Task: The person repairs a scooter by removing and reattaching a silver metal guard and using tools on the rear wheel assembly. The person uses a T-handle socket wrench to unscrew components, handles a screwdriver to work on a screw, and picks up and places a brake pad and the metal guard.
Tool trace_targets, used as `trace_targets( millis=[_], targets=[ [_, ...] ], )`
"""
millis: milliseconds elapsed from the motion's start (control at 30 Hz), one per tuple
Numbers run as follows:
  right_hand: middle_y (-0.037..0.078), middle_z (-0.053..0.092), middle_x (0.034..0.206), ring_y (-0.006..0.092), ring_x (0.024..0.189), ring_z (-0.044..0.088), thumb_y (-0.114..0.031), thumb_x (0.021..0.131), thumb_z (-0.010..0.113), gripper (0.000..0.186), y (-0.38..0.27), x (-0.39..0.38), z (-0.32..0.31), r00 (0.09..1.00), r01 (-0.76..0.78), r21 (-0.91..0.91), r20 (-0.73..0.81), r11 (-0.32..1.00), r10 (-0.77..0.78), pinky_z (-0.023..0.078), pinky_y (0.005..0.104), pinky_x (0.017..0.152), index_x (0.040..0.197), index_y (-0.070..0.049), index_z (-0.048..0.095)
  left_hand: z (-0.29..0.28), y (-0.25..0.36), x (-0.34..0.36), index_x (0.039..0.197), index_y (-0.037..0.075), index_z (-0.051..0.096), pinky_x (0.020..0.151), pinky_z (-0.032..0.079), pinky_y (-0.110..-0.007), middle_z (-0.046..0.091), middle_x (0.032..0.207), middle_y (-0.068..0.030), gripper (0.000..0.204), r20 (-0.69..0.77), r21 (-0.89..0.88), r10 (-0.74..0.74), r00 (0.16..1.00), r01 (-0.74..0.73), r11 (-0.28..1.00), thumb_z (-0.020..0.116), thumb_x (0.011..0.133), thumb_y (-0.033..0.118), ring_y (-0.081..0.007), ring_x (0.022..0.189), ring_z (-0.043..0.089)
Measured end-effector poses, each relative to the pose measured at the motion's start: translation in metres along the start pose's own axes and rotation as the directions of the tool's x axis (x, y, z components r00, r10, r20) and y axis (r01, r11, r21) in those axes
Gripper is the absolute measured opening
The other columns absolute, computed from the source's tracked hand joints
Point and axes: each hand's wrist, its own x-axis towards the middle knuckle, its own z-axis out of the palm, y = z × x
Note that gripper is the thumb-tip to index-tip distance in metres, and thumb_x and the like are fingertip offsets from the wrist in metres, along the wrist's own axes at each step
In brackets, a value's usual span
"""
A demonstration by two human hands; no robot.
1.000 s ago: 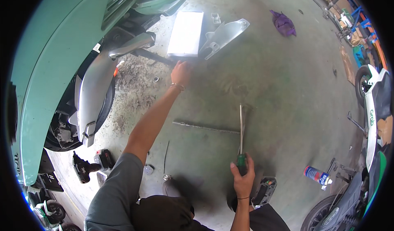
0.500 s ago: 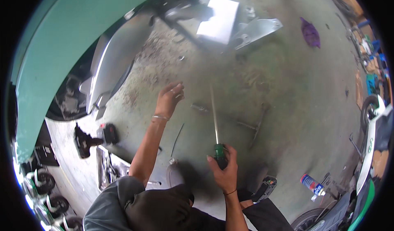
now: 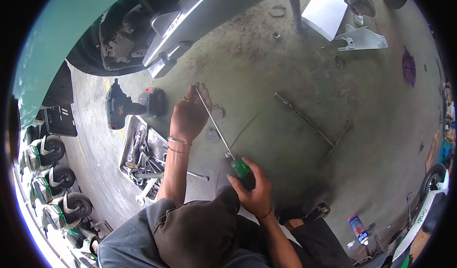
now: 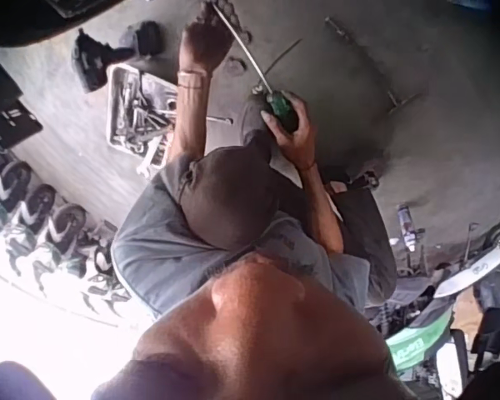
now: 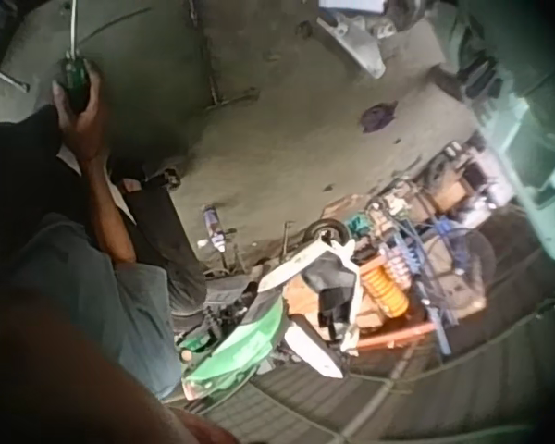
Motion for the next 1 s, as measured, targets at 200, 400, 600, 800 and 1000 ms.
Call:
trace_targets(
  millis=[200, 400, 600, 800, 1000],
  targets=[
    [0.017, 0.068, 0.104, 0.0243, 0.094, 0.067, -0.013, 0.078, 0.078, 0.047, 0.001, -0.004, 0.004, 0.999, 0.019, -0.054, 0.033, 0.998, -0.017, 0.051, 0.0333, 0.084, 0.119, 0.001, 0.058, -0.003, 0.002, -0.004, 0.111, 0.006, 0.059, 0.093, 0.05, -0.035, 0.066, 0.11, -0.0049, 0.022, 0.14, -0.179, -0.049, 0.989, 0.074, 0.981, 0.048, 0.1, 0.022, -0.0196, 0.103, 0.063],
    [0.016, 0.067, 0.104, 0.0232, 0.093, 0.067, -0.012, 0.078, 0.078, 0.048, -0.001, -0.005, 0.007, 1.0, 0.008, -0.042, 0.019, 0.999, -0.007, 0.051, 0.0325, 0.084, 0.119, 0.001, 0.057, 0.004, -0.01, -0.006, 0.11, 0.005, 0.059, 0.093, 0.05, -0.036, 0.066, 0.11, -0.0055, 0.022, 0.152, -0.073, 0.004, 0.988, 0.008, 0.997, 0.045, 0.101, 0.021, -0.0196, 0.103, 0.063],
    [0.012, 0.066, 0.104, 0.0201, 0.091, 0.064, -0.013, 0.08, 0.076, 0.049, 0.004, -0.012, 0.006, 0.999, -0.046, 0.088, 0.032, 0.995, 0.043, 0.051, 0.0313, 0.082, 0.122, 0.002, 0.055, 0.007, -0.022, -0.007, 0.11, 0.005, 0.058, 0.095, 0.05, -0.037, 0.065, 0.113, -0.008, 0.021, 0.162, -0.032, 0.068, 0.984, -0.064, 0.997, 0.044, 0.101, 0.018, -0.0205, 0.105, 0.062],
    [0.009, 0.062, 0.105, 0.0132, 0.083, 0.058, -0.012, 0.081, 0.074, 0.052, -0.005, -0.011, -0.004, 0.881, -0.473, 0.56, 0.302, 0.68, 0.364, 0.047, 0.0263, 0.076, 0.125, 0.002, 0.049, 0.036, -0.053, -0.02, 0.113, 0.005, 0.054, 0.095, 0.05, -0.036, 0.064, 0.113, -0.0098, 0.021, 0.203, 0.398, 0.296, 0.933, -0.355, 0.846, 0.045, 0.101, 0.021, -0.0214, 0.105, 0.062],
    [0.016, 0.062, 0.112, 0.0107, 0.079, 0.057, -0.009, 0.082, 0.072, 0.054, -0.021, -0.015, -0.008, 0.98, -0.141, 0.312, 0.18, 0.94, 0.088, 0.046, 0.0245, 0.07, 0.126, 0.004, 0.045, 0.081, -0.08, -0.037, 0.114, 0.005, 0.052, 0.095, 0.05, -0.037, 0.063, 0.111, -0.0111, 0.027, 0.38, 0.572, 0.339, 0.86, -0.507, 0.645, 0.047, 0.101, 0.028, -0.022, 0.103, 0.062]
  ],
)
